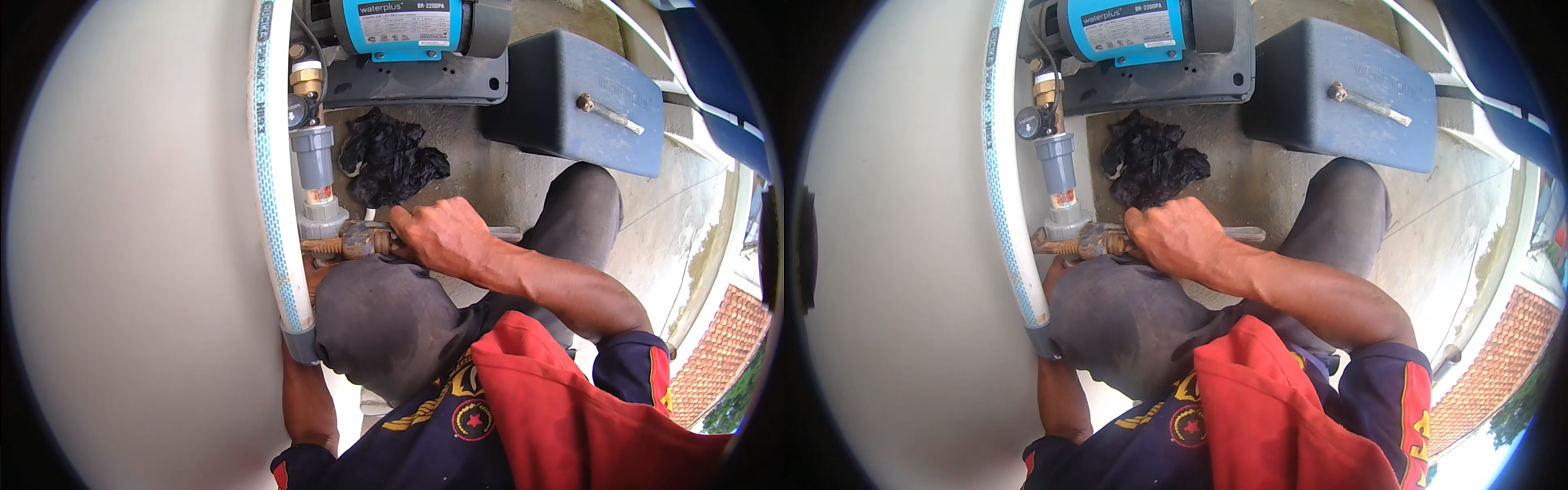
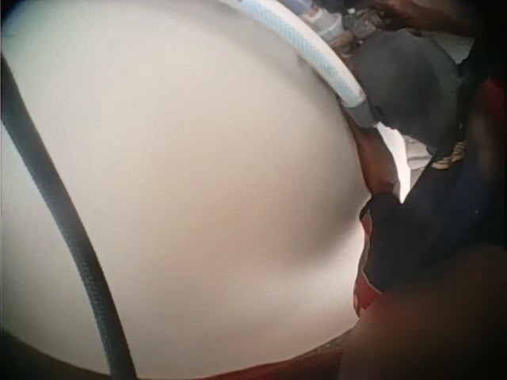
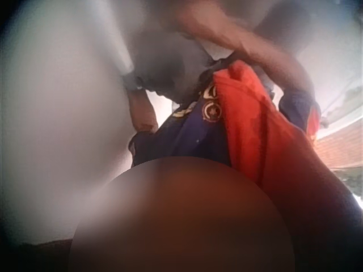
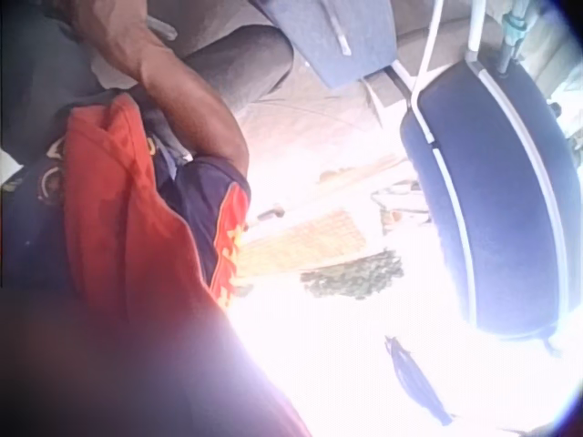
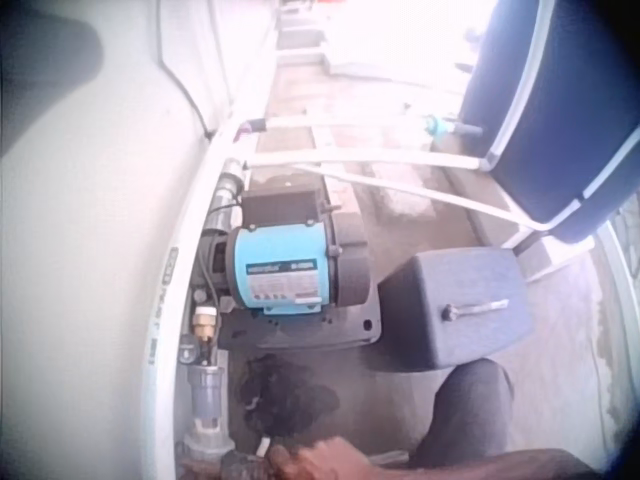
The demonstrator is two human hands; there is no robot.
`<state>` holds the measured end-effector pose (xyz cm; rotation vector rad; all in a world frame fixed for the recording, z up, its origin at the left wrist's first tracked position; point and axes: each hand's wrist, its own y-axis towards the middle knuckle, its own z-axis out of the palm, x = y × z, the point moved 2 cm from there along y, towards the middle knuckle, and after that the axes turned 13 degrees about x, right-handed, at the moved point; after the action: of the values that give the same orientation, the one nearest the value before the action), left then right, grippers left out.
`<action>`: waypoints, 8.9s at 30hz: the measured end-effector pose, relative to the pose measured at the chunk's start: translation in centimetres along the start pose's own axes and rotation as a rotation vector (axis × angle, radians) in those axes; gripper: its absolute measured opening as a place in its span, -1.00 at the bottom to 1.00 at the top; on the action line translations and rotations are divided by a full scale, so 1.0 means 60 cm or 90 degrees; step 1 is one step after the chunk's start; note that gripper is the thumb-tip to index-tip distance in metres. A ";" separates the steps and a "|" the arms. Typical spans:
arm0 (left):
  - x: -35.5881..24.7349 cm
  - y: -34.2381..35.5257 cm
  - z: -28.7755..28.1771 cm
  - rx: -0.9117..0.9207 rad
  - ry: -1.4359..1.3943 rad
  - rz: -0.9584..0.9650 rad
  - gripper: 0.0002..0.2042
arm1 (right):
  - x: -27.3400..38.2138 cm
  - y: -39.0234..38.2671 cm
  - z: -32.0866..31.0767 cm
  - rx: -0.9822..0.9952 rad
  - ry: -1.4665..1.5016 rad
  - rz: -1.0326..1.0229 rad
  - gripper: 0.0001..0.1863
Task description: The person uses a pipe wrench to loosen and remove a threaded fitting from a PVC pipe connected to a water pump. They then rethread the fitting and tighten it back onto the pipe.
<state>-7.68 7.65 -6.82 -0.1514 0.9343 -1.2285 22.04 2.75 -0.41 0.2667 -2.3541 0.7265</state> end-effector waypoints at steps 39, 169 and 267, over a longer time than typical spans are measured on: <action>-0.019 0.037 0.036 -0.028 0.286 -0.115 -0.62 | -0.086 0.049 0.076 -0.153 0.156 -0.170 -0.72; 0.217 0.096 0.124 0.192 -0.023 0.269 -0.53 | -0.152 -0.085 0.091 0.333 0.334 -0.088 -0.45; 0.161 0.067 0.152 0.105 0.307 0.255 -0.70 | -0.112 -0.085 0.087 0.598 0.420 -0.079 -0.24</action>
<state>1.71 -2.44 -8.40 0.4641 1.2019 -0.9728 26.28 -4.39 -5.79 0.4690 -1.2493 1.5406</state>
